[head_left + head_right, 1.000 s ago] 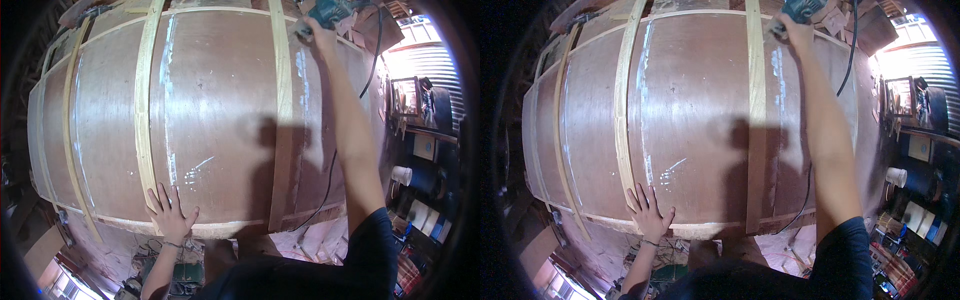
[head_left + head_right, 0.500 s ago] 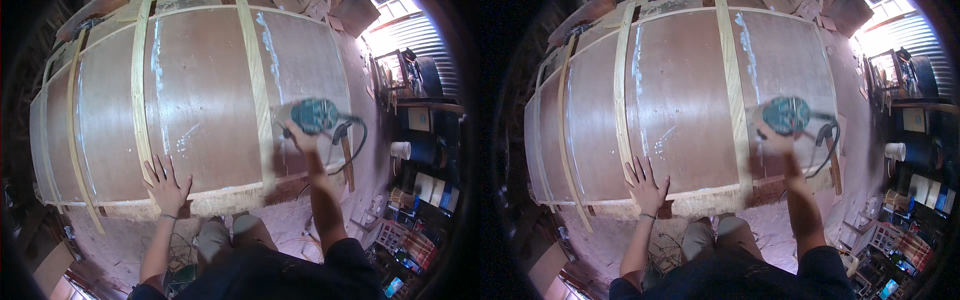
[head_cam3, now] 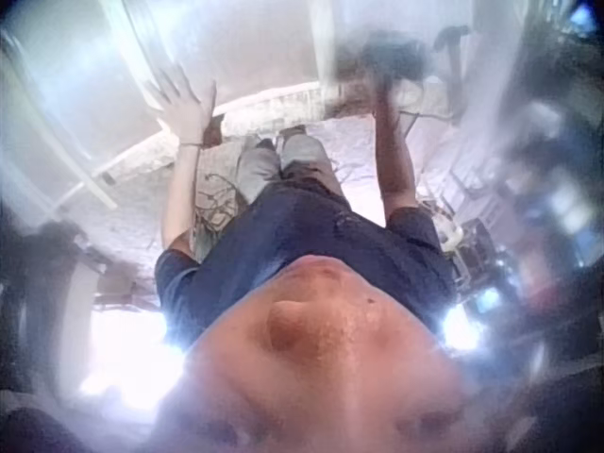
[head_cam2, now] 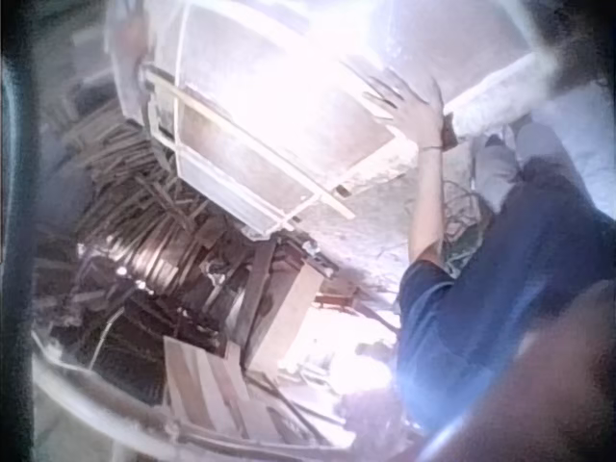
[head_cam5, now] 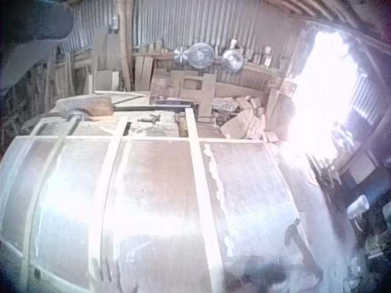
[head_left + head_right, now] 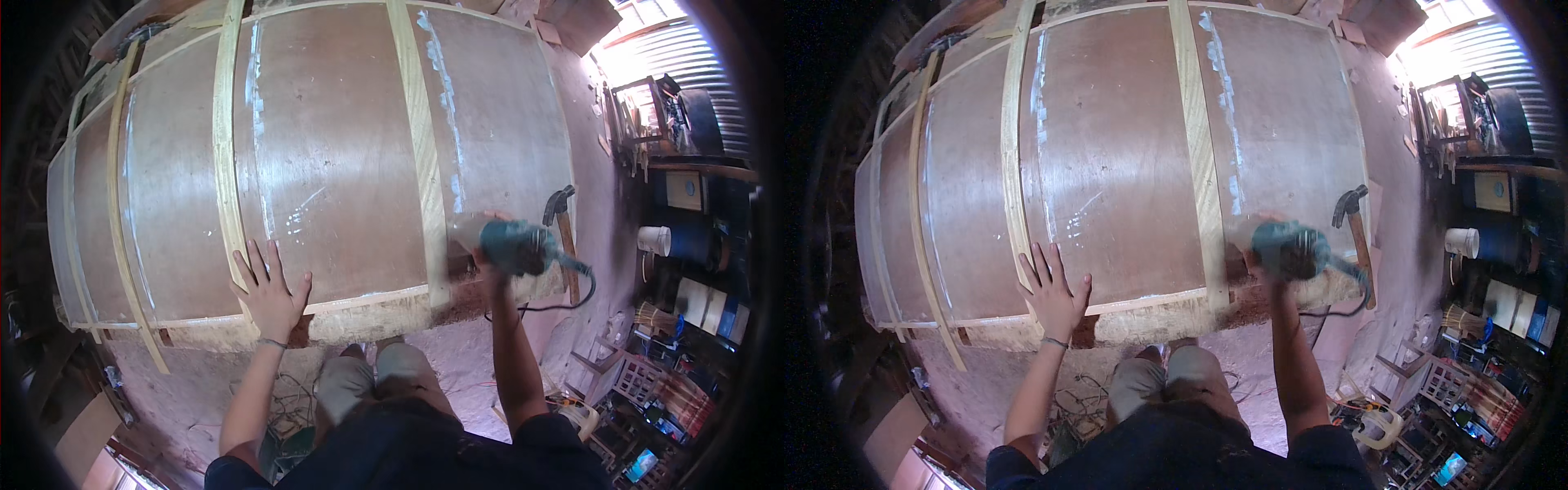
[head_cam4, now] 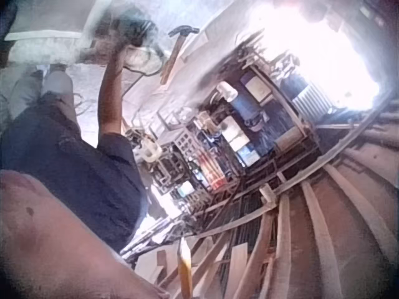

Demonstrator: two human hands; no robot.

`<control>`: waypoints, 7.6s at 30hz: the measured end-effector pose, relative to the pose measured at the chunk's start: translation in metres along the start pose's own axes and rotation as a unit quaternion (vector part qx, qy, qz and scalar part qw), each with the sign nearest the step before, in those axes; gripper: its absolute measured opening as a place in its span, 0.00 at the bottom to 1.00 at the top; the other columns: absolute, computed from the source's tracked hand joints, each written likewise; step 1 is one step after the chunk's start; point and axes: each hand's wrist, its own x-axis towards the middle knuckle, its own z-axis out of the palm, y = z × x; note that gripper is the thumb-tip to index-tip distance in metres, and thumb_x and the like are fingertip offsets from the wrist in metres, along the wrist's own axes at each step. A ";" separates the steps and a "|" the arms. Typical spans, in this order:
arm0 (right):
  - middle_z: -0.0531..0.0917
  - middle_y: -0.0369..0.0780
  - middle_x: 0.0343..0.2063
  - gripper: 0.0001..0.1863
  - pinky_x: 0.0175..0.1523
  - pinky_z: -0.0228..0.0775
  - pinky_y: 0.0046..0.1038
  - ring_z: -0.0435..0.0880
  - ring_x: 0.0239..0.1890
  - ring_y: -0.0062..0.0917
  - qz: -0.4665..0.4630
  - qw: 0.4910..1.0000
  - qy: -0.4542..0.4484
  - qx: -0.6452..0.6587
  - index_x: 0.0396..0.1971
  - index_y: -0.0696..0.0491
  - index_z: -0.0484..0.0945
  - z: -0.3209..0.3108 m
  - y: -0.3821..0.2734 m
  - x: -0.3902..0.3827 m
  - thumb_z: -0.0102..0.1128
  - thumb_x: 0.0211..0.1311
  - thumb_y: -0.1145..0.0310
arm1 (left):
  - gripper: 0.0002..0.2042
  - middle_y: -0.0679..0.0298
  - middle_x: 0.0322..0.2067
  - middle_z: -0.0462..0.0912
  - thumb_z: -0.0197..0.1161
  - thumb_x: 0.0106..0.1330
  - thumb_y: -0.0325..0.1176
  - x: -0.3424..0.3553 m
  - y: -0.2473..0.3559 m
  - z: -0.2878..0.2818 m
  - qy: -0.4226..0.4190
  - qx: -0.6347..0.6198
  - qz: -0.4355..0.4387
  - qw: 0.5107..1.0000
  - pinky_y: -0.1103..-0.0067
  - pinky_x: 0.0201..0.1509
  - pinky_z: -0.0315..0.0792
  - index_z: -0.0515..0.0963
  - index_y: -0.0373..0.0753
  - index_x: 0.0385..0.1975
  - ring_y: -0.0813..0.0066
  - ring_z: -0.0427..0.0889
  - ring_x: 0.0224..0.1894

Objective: Hammering wooden strips and using a wood trimmer to shape the edges of a large plywood structure.

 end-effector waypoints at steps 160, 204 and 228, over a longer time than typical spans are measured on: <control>0.84 0.38 0.32 0.16 0.34 0.75 0.21 0.83 0.33 0.20 -0.269 0.238 -0.897 -0.258 0.43 0.59 0.81 0.303 -0.280 -0.434 0.62 0.64 0.62 | 0.22 0.55 0.40 0.85 0.55 0.64 0.56 -0.698 0.351 0.061 0.331 -0.550 -0.742 0.192 0.72 0.51 0.72 0.84 0.48 0.45 0.65 0.81 0.42; 0.81 0.48 0.45 0.14 0.43 0.79 0.42 0.86 0.42 0.42 -0.697 -0.394 -0.546 -0.246 0.43 0.50 0.82 0.250 0.037 -0.825 0.55 0.58 0.64 | 0.27 0.53 0.36 0.84 0.69 0.53 0.55 -0.538 0.368 0.020 0.305 -0.619 -0.682 -0.241 0.70 0.48 0.74 0.80 0.39 0.43 0.62 0.83 0.41; 0.84 0.39 0.29 0.11 0.40 0.73 0.28 0.82 0.33 0.25 -0.354 0.280 -0.884 -0.124 0.37 0.57 0.82 0.268 -0.137 -0.537 0.60 0.58 0.67 | 0.29 0.52 0.40 0.86 0.58 0.62 0.59 -0.714 0.367 0.074 0.209 -0.556 -0.790 0.152 0.72 0.52 0.72 0.81 0.35 0.47 0.64 0.83 0.45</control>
